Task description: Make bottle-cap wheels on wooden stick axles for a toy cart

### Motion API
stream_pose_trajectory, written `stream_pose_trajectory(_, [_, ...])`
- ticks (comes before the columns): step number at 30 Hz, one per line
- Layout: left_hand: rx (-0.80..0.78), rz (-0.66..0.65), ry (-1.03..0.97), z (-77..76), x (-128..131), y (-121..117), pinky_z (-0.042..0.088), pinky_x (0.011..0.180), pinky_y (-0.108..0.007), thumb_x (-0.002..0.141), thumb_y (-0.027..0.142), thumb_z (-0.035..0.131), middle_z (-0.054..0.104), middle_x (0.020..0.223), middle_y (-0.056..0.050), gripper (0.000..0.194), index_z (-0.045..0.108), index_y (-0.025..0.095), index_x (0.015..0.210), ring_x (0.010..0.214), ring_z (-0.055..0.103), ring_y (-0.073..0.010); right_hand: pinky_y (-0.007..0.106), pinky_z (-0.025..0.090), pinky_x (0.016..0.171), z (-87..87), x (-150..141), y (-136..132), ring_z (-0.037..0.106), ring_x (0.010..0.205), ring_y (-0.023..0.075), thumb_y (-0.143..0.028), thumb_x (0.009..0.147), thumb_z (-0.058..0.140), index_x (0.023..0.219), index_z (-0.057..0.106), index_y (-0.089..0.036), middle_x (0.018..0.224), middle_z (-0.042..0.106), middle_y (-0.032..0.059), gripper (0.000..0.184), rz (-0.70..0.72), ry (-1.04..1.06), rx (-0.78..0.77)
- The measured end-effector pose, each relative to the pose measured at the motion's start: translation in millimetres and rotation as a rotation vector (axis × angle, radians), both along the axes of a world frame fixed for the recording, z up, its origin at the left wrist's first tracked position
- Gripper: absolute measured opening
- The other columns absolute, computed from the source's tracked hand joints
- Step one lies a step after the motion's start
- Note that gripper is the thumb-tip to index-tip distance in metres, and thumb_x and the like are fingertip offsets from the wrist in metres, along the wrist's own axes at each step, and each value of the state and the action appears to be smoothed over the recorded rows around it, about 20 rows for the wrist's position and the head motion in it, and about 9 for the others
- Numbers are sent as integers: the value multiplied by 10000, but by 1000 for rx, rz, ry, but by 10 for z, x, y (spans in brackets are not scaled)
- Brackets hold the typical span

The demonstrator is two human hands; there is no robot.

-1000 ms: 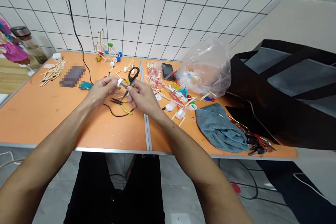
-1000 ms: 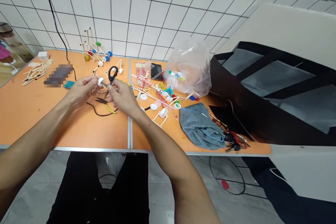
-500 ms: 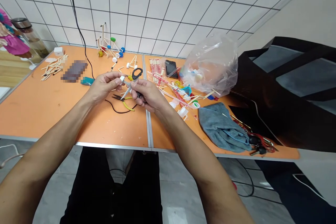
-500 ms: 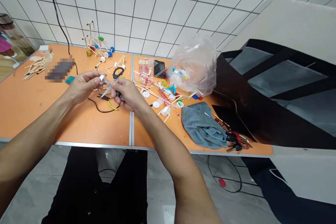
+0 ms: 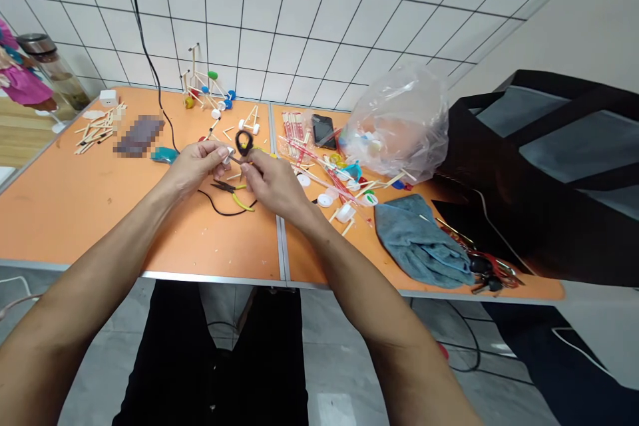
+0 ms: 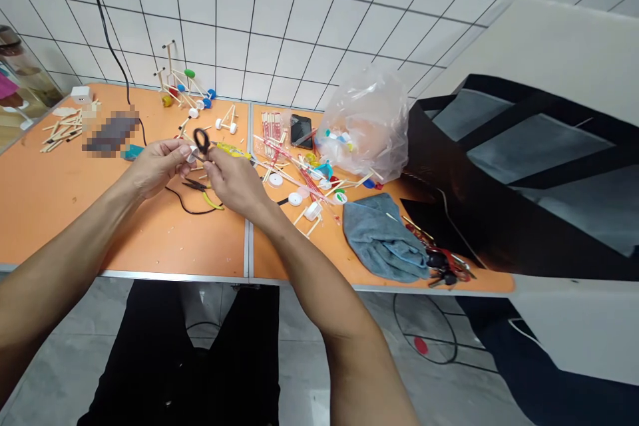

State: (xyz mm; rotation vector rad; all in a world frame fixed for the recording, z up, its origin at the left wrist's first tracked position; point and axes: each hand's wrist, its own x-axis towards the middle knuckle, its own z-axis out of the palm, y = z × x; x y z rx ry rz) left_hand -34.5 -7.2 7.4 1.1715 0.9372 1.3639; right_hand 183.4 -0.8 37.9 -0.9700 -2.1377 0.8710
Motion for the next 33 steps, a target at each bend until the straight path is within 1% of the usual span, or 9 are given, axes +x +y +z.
stream_pose_trajectory(3, [50, -4, -18, 13, 7, -8, 587, 679, -278, 688, 552, 1117, 790, 815, -38, 493, 892, 196, 944, 674, 676, -133, 229, 413, 486, -14, -8, 42, 497, 467, 112, -450, 1113, 629, 921, 519, -275, 686, 668, -53, 282, 94, 268, -443])
stream_pose_trajectory(5, [67, -1, -44, 19, 17, -12, 629, 763, -296, 660, 539, 1133, 819, 895, -35, 525, 903, 215, 1003, 746, 721, -145, 211, 395, 453, -14, -17, 58, 476, 444, 93, -517, 1086, 696, 903, 513, -274, 676, 664, -65, 355, 119, 355, -553])
stream_pose_trajectory(9, [9, 3, -89, 17, 18, -11, 662, 786, -301, 625, 556, 1150, 849, 978, -40, 606, 909, 234, 1079, 785, 762, -150, 211, 424, 494, 3, -35, 37, 529, 466, 96, -415, 1115, 667, 912, 528, -268, 684, 688, -59, 286, 27, 293, -373])
stream_pose_trajectory(16, [-26, 36, -55, 25, -8, -2, 595, 610, -247, 618, 717, 1107, 823, 812, -59, 623, 884, 202, 888, 614, 688, -123, 308, 434, 718, -22, -18, 21, 685, 754, 207, -324, 1122, 576, 950, 589, -262, 787, 727, 7, 183, -82, -55, 143])
stream_pose_trajectory(20, [-39, 25, -64, 5, -25, 5, 569, 582, -236, 656, 603, 1131, 809, 789, -61, 532, 862, 178, 828, 609, 686, -118, 315, 434, 716, -34, -39, 5, 695, 798, 224, -306, 1093, 603, 967, 606, -261, 866, 761, 30, 134, -62, -94, 188])
stream_pose_trajectory(26, [14, 22, -120, -14, -14, 14, 668, 736, -255, 572, 512, 1181, 854, 886, -40, 555, 910, 195, 938, 715, 764, -130, 211, 391, 459, -38, -104, 33, 465, 435, 95, -365, 1124, 642, 905, 502, -271, 654, 644, -70, 277, 65, 342, -600])
stream_pose_trajectory(28, [53, 28, -134, -7, 7, 15, 681, 777, -253, 555, 511, 1186, 872, 923, -40, 562, 919, 208, 946, 765, 786, -136, 188, 347, 426, -37, -113, 48, 413, 416, 77, -390, 1114, 674, 894, 486, -269, 640, 622, -83, 314, 86, 426, -746])
stream_pose_trajectory(30, [75, 30, -139, 3, 23, 15, 681, 785, -239, 561, 490, 1189, 878, 921, -39, 540, 924, 212, 941, 789, 795, -137, 199, 361, 448, -24, -112, 33, 441, 437, 89, -364, 1121, 645, 894, 497, -268, 648, 630, -74, 287, 68, 380, -655])
stream_pose_trajectory(33, [66, 25, -188, 26, 12, 19, 683, 777, -210, 555, 469, 1197, 878, 894, -37, 532, 929, 206, 932, 771, 794, -123, 249, 436, 589, 18, -89, -33, 583, 586, 145, -284, 1108, 604, 911, 558, -261, 703, 676, -35, 204, -20, 170, -202])
